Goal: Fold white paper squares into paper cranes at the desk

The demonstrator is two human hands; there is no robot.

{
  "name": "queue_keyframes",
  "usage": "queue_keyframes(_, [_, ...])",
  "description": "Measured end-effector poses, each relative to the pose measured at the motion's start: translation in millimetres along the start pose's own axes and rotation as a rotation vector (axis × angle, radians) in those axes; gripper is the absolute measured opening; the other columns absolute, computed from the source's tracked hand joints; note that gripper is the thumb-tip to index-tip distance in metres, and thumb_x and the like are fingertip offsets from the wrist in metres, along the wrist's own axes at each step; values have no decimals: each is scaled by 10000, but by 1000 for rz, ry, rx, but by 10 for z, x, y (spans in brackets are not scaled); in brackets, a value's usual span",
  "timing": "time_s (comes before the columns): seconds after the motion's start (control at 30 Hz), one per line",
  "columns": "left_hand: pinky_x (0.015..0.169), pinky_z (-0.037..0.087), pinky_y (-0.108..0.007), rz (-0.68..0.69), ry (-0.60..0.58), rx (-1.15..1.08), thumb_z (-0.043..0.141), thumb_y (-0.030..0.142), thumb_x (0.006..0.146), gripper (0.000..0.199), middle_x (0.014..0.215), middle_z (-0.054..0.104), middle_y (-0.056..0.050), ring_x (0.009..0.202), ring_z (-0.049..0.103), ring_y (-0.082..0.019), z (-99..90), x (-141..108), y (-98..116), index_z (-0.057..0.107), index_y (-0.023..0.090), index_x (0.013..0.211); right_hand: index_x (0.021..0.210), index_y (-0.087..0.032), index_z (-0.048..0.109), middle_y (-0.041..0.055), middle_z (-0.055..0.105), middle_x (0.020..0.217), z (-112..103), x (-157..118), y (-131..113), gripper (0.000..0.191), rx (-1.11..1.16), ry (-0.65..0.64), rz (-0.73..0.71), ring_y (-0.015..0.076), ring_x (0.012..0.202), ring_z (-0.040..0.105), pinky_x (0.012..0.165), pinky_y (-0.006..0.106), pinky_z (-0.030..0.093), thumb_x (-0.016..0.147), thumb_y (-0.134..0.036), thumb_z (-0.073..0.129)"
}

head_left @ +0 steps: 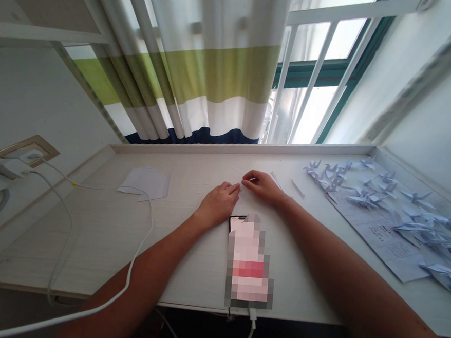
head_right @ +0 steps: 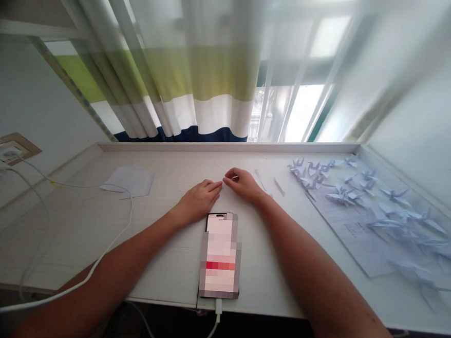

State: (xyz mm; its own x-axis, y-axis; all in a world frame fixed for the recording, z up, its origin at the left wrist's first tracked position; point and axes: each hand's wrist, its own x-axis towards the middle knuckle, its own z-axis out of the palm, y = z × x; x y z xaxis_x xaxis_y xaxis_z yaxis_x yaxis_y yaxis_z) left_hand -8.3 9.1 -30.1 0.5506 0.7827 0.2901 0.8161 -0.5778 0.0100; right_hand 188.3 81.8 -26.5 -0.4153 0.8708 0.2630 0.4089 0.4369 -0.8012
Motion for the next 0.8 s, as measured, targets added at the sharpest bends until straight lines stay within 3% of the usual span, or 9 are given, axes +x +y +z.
queue_keyframes(0.13, [1062,473,-429,4,11,44,363,261,1041,390,1406,613,-102,1307,524,-266,-5,-19,1,580,152,1346,1027,-166,669,94,761,957,4,-52,-7,303,108,-38,14,223,909,712,879,374,549,798,-349,742])
queue_keyframes(0.43, [1044,452,-447,-6,-16,86,354,291,1043,428,1433,605,-96,1296,551,-272,-51,-21,12,574,147,1381,1112,-178,652,32,748,826,-8,-35,-53,395,266,-65,72,187,796,700,809,331,537,750,-287,767])
queue_keyframes(0.8, [1079,409,-460,-13,-57,97,347,282,1050,417,1433,603,-112,1325,546,-268,-89,-41,50,556,149,1385,1009,-174,686,23,740,784,35,80,-49,261,192,44,116,160,731,674,746,296,535,750,-187,710])
